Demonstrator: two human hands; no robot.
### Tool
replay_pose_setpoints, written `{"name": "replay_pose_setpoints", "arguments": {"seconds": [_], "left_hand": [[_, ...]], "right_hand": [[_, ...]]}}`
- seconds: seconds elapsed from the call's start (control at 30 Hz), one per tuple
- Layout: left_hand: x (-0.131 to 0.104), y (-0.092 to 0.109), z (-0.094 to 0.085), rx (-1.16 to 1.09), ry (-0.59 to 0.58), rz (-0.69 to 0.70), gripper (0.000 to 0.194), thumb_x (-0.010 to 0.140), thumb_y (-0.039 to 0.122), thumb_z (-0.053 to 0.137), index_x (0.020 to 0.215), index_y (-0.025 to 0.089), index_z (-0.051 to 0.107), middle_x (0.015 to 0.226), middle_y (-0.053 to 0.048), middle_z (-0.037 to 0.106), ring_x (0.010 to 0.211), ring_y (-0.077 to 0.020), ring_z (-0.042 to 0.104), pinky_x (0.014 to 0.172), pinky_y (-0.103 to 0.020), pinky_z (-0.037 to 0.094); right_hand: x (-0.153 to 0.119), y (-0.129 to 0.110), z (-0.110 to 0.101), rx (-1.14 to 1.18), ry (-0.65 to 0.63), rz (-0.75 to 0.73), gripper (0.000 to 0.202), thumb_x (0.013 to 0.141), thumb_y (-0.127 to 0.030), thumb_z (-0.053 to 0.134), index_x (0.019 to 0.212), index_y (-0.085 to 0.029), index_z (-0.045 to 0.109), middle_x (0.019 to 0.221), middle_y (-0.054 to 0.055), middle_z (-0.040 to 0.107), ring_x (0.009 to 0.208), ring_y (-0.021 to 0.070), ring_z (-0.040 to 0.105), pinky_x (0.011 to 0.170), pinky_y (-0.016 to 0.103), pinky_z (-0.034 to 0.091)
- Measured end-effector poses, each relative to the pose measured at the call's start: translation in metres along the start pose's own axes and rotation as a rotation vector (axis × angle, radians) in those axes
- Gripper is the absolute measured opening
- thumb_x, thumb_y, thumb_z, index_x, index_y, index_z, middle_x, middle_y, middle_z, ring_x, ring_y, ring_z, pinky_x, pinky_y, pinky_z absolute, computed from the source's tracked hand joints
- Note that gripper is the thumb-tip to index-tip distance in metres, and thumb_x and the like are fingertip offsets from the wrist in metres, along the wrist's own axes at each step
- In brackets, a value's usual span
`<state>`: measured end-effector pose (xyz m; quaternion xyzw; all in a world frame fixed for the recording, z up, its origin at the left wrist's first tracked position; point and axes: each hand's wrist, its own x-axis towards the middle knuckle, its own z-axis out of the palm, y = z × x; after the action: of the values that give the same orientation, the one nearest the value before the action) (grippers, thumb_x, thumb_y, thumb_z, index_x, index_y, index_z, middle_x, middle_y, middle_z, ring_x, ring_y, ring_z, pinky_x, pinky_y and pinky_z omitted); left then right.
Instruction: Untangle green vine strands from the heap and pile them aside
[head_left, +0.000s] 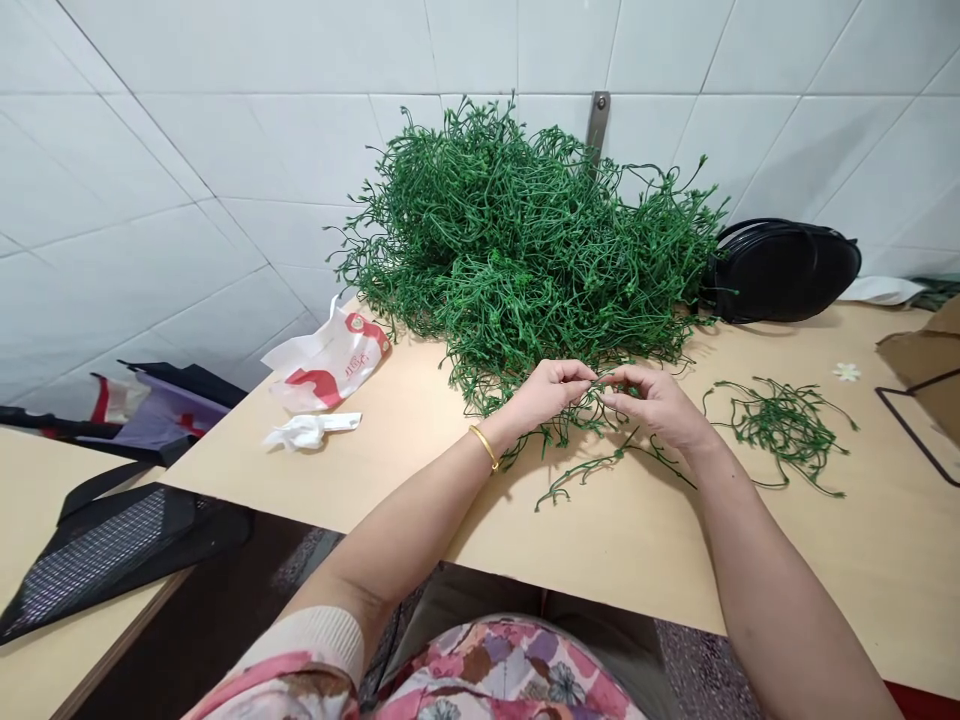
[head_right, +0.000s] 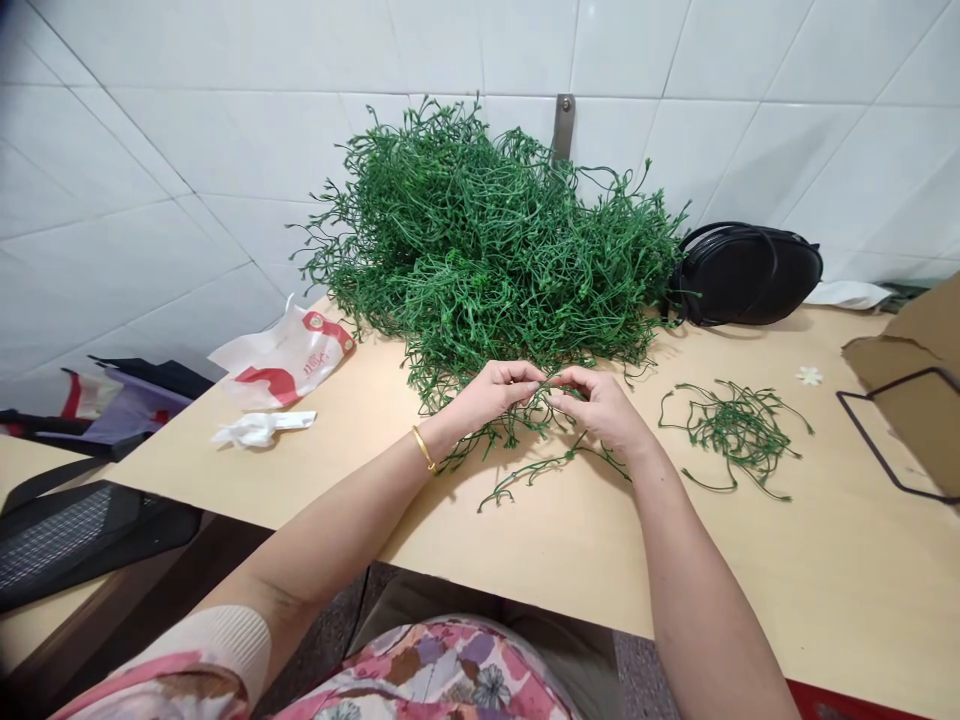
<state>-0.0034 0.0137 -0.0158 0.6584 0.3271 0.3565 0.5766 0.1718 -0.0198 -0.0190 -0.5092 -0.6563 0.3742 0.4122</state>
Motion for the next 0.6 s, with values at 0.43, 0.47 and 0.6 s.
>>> {"name": "replay_pose_setpoints", "arguments": {"seconds": [0.43,0.47,0.6], "left_hand": [[-0.0005,-0.0047,0.0039,0.400,0.025,0.114,0.011,0.075,0.021,0.051,0.073,0.014,0.058,0.060,0.003,0.049,0.059,-0.0083,0.039,0.057,-0.022,0.030],[-0.0007,-0.0042,0.0042,0.401,0.025,0.113,0.011,0.075,0.021,0.051,0.072,0.014,0.058,0.060,0.003,0.048,0.058,-0.0082,0.039,0.057,-0.022,0.030],[0.0011,-0.0010,0.0069,0.282,0.016,0.057,0.010,0.074,0.022,0.052,0.068,0.014,0.054,0.056,0.005,0.043,0.055,-0.0071,0.035,0.054,-0.022,0.028]], "right_hand": [[0.0012,-0.0001,-0.0005,-0.189,-0.018,-0.120,0.021,0.078,-0.037,0.056,0.071,-0.018,0.061,0.060,-0.002,0.050,0.059,0.0114,0.041,0.056,0.026,0.032],[0.0018,0.0014,-0.0013,-0.197,-0.010,-0.129,0.022,0.079,-0.037,0.055,0.070,-0.018,0.061,0.061,-0.002,0.050,0.060,0.0117,0.042,0.058,0.026,0.032],[0.0039,0.0030,-0.0035,-0.187,0.047,-0.138,0.022,0.080,-0.035,0.054,0.067,-0.018,0.060,0.061,-0.002,0.049,0.061,0.0119,0.041,0.059,0.026,0.031]]}}
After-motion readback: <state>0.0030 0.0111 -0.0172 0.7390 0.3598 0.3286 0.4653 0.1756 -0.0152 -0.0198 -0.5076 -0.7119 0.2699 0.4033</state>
